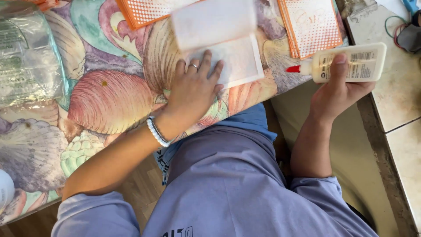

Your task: The person applies glue from a bottle to the interior edges and flaps of printed paper bags, then folds and presses them to seal the bottom and sides.

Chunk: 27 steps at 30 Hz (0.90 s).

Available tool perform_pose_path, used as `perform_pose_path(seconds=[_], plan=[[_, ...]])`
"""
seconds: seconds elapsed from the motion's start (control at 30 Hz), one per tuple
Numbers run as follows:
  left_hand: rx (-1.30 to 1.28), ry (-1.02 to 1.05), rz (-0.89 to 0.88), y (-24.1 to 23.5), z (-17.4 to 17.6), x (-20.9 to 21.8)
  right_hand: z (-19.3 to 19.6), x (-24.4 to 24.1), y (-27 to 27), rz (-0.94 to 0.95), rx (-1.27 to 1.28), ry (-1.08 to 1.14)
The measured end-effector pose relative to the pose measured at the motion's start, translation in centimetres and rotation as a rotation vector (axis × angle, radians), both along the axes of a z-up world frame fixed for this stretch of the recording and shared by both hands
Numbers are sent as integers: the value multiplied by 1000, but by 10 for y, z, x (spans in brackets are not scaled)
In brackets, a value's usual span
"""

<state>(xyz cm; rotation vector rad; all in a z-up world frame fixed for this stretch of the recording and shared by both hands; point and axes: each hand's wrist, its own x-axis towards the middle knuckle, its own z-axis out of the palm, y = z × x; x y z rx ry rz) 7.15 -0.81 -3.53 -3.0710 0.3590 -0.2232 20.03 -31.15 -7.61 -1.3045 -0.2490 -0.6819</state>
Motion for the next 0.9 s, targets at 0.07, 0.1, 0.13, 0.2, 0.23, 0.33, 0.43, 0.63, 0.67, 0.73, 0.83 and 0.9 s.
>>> perform_pose_path(seconds=[0.07, 0.1, 0.13, 0.2, 0.23, 0.33, 0.43, 0.63, 0.67, 0.73, 0.83, 0.9], plan=[[25, -24, 95, -17, 3, -7, 12, -6, 8, -22, -79, 39], [24, -29, 89, -13, 7, -6, 18, -13, 18, -27, -79, 34], [-56, -22, 24, -10, 11, -7, 23, -20, 28, -32, -185, 89], [-139, -16, -43, -2, 13, -8, 21, -34, 44, -41, -294, 143], [-203, 0, -89, 2, 11, -8, 15, -41, 51, 37, -320, 104], [-306, 4, -134, 12, 7, -13, 0, -68, 70, 166, -379, 71], [-437, 42, -109, 19, 3, -18, 9, -86, 96, 255, -437, 42], [-563, 105, -78, 25, -3, -23, 14, -90, 105, 346, -538, -2], [-564, 103, -77, 24, -6, -23, 13, -90, 106, 316, -552, 3], [-583, 98, -73, 25, -9, -22, 12, -85, 99, 296, -573, -20], [-603, 98, -72, 24, -8, -22, 18, -78, 95, 298, -566, -64], [-608, 106, -72, 25, -6, -21, 21, -83, 100, 323, -542, -82]])
